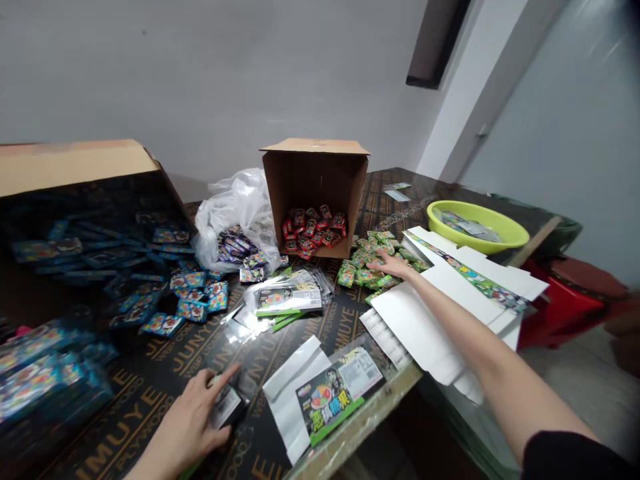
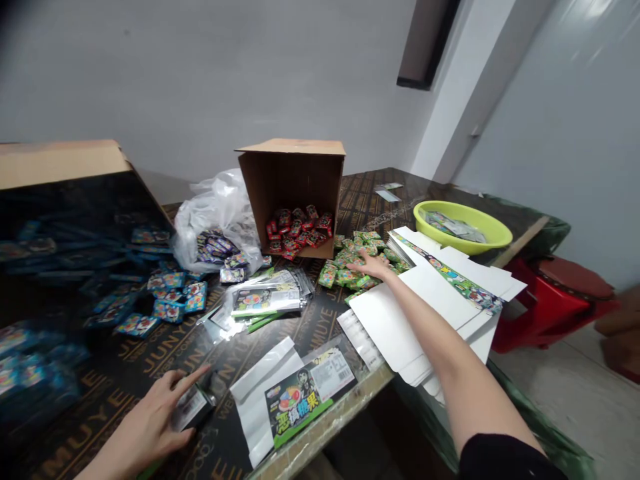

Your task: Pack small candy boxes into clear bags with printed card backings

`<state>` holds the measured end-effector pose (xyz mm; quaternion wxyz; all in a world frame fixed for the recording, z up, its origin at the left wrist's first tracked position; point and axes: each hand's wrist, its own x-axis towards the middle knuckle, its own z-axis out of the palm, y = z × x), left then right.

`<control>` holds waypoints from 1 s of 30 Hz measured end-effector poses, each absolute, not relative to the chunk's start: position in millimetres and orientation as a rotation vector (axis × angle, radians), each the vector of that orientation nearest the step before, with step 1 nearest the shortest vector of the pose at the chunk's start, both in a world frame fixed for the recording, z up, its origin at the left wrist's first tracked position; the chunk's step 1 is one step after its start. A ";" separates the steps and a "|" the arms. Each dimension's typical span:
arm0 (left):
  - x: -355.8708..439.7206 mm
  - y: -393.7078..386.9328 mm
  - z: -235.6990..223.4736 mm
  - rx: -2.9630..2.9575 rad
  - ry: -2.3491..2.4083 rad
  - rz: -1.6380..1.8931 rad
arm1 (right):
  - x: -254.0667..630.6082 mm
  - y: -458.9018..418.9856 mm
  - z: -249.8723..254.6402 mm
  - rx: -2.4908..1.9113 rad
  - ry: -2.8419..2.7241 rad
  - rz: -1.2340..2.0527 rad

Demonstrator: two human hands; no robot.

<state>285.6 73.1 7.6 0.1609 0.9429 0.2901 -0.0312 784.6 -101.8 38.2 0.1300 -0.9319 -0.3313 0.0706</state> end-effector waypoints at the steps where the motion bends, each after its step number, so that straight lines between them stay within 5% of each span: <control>1: 285.5 75.8 10.6 2.677 0.851 -0.044 | 776.1 -100.4 38.7 -2.660 -1.034 0.207; 8: 271.4 77.3 69.3 2.517 1.252 0.787 | 639.3 -77.4 57.3 -2.159 -1.206 0.008; 12: 270.1 47.5 79.0 2.197 1.360 1.105 | 496.4 -54.3 58.9 -1.386 -1.379 0.644; 18: 255.3 0.4 63.5 1.939 1.198 1.230 | 377.6 -20.9 64.0 -1.042 -0.693 1.037; 30: 251.9 -14.9 61.4 0.654 0.782 1.079 | 370.0 -39.8 79.3 -0.939 -0.526 1.098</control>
